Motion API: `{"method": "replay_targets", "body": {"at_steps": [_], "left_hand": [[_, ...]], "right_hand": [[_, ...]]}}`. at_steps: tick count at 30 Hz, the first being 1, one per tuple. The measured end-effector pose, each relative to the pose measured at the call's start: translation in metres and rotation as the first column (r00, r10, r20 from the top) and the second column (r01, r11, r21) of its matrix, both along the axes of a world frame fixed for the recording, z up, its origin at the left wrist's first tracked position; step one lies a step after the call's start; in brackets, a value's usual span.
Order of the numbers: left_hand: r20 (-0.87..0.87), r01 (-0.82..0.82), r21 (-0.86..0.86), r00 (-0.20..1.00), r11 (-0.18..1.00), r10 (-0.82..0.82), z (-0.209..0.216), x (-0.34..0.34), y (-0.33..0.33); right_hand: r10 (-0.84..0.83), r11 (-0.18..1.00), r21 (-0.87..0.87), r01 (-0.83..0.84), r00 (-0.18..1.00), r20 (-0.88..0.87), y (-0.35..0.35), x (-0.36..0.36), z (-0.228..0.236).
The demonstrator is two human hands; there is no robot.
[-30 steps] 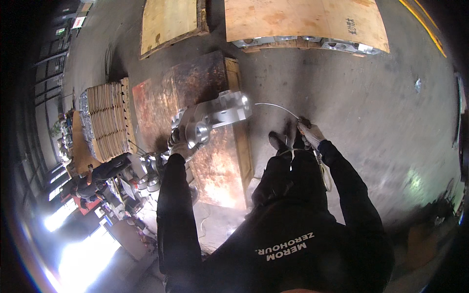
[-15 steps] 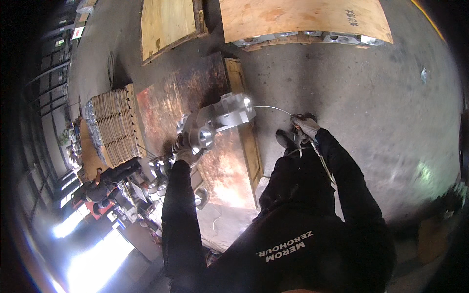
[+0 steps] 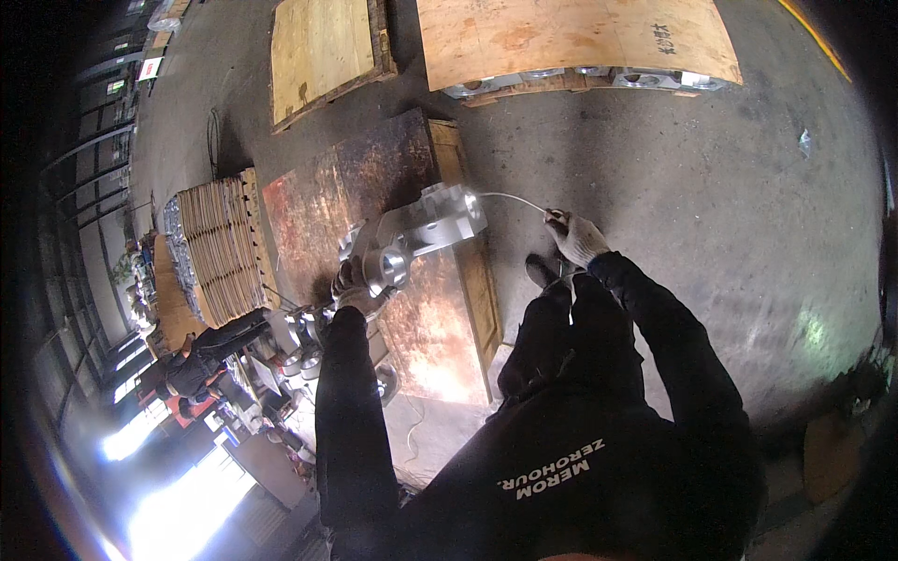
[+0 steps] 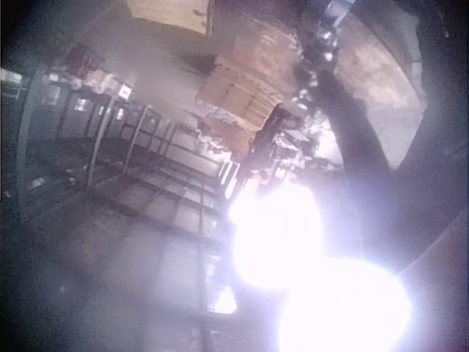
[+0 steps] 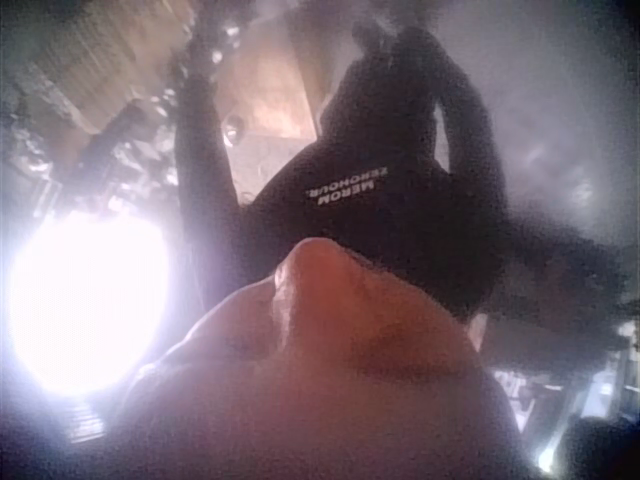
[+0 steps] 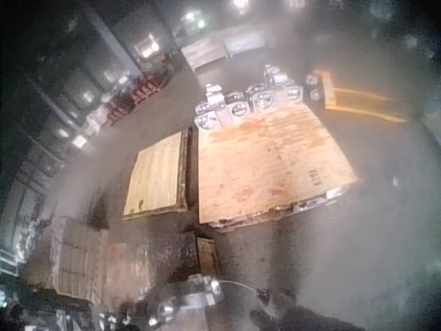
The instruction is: The person uses a handheld spray tool to clean several silver metal parts placed on a wooden pallet. They repeatedly spray and rotate the parts to cover different surfaces, then move the parts to a nearby pallet and continue the process.
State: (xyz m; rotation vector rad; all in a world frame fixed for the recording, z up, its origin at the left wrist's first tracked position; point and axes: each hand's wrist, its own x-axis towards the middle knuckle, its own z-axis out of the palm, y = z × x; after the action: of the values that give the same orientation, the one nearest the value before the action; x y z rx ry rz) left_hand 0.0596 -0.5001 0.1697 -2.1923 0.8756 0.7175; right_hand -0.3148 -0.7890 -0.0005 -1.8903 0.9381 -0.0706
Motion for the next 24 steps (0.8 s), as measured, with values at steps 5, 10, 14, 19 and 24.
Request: {"method": "replay_targets", "body": {"at_steps": [5, 10, 14, 19, 24], "left_hand": [[0.008, -0.043, -0.039, 0.999, 0.998, 0.043, 0.002, -0.003, 0.012], [0.012, 0.026, 0.009, 1.000, 1.000, -0.026, -0.002, -0.002, 0.000], [-0.003, 0.036, -0.014, 0.999, 0.999, -0.036, 0.011, -0.008, 0.001], [-0.038, 0.003, -0.091, 0.999, 0.996, -0.007, 0.008, -0.004, -0.004], [0.079, 0.062, -0.203, 0.996, 0.977, -0.047, -0.008, -0.001, 0.024]], "right_hand": [[0.156, 0.986, -0.088, -0.145, 0.978, 0.137, 0.004, 0.002, 0.043], [0.114, 0.990, -0.097, -0.107, 0.991, 0.069, -0.013, 0.001, 0.028], [0.163, 0.984, 0.058, -0.169, 0.982, 0.095, -0.009, 0.001, 0.041], [0.138, 0.988, -0.086, -0.130, 0.987, 0.086, -0.023, 0.022, 0.021], [0.152, 0.975, 0.136, -0.176, 0.973, 0.171, -0.004, 0.007, 0.032]]}}
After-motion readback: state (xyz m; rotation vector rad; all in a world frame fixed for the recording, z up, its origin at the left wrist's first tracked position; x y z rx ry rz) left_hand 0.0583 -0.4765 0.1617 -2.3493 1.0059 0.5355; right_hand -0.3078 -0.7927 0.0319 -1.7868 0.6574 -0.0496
